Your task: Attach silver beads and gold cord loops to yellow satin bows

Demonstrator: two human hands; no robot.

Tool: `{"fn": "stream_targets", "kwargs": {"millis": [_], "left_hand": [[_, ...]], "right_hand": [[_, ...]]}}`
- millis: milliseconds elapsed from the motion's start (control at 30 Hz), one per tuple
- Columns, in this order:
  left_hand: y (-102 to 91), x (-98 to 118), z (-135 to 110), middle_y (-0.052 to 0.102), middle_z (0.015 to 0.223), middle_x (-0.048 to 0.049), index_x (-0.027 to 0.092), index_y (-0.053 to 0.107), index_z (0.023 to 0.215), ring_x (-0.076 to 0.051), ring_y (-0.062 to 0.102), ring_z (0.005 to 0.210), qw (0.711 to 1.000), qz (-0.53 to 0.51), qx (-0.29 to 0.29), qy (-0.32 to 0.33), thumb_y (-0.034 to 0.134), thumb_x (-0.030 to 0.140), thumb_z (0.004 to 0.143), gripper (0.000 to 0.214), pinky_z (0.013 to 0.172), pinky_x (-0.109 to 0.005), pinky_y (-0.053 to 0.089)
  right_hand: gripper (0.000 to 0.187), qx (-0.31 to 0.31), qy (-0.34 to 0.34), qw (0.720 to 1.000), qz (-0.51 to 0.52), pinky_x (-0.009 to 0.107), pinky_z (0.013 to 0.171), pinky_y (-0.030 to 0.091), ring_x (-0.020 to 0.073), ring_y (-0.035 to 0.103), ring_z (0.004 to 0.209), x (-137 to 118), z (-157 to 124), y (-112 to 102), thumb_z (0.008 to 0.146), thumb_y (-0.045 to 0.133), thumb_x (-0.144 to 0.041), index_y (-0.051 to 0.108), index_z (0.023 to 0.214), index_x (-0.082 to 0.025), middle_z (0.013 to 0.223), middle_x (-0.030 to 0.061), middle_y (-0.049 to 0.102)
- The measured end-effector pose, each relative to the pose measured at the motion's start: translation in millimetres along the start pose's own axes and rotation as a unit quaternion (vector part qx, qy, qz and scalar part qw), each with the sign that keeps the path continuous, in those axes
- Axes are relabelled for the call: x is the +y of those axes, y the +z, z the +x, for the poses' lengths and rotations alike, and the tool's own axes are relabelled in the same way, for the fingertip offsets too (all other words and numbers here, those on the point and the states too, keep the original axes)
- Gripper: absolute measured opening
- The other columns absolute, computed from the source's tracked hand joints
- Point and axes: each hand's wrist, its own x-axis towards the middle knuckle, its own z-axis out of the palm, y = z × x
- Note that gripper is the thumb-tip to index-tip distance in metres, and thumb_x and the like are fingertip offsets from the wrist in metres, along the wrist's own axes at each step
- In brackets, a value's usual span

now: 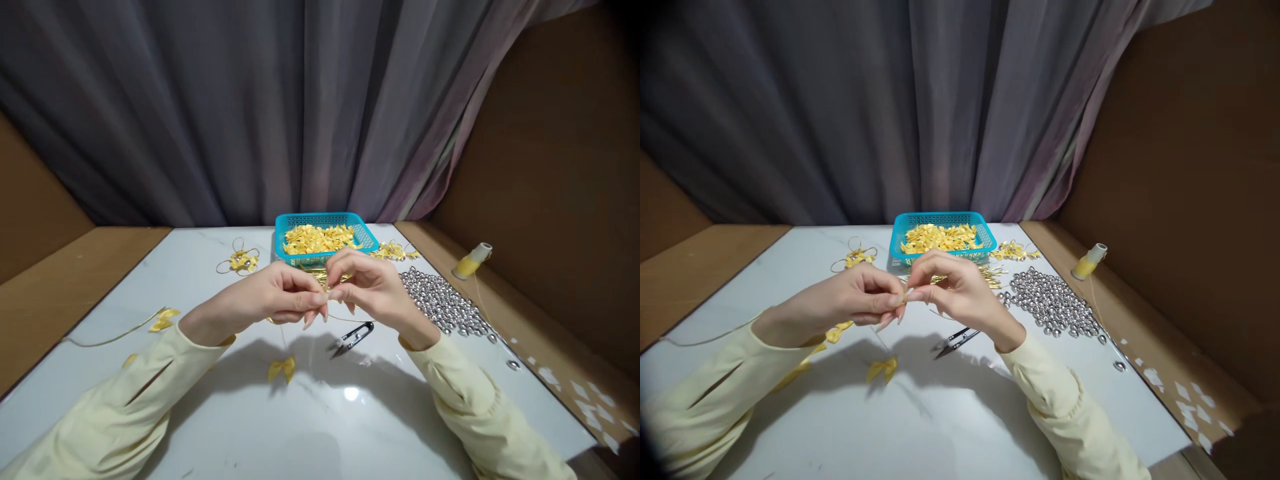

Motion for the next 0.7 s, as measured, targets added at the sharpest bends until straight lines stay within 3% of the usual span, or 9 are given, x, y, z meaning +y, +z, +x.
{"fn": "stream_targets", "kwargs": {"millis": [233, 700], "left_hand": [[-2.5, -2.7, 2.9, 0.048, 0.048, 0.0028, 0.011, 0.064, 0.067, -0.001, 0.027, 0.036, 0.998, -0.060, -0.026, -0.006, 0.062, 0.034, 0.079, 0.026, 0.036, -0.017, 0.015], [-4.3, -2.7, 0.5, 0.050, 0.053, 0.0025, 0.014, 0.069, 0.075, -0.001, 0.028, 0.039, 0.999, -0.031, -0.010, 0.004, 0.060, 0.030, 0.082, 0.020, 0.037, -0.016, 0.017]], "right_hand": [[0.016, 0.015, 0.039, 0.996, 0.074, 0.018, 0.036, 0.039, 0.0034, 0.045, 0.047, 7.1, -0.8, 4.9, 0.076, 0.067, -0.029, 0.057, 0.073, -0.017, 0.076, -0.0007, 0.051], [0.013, 0.003, 0.020, 0.997, 0.075, 0.016, 0.035, 0.038, 0.0027, 0.046, 0.050, 0.1, 0.2, -3.2, 0.078, 0.063, -0.023, 0.054, 0.074, -0.016, 0.080, -0.0008, 0.047]]}}
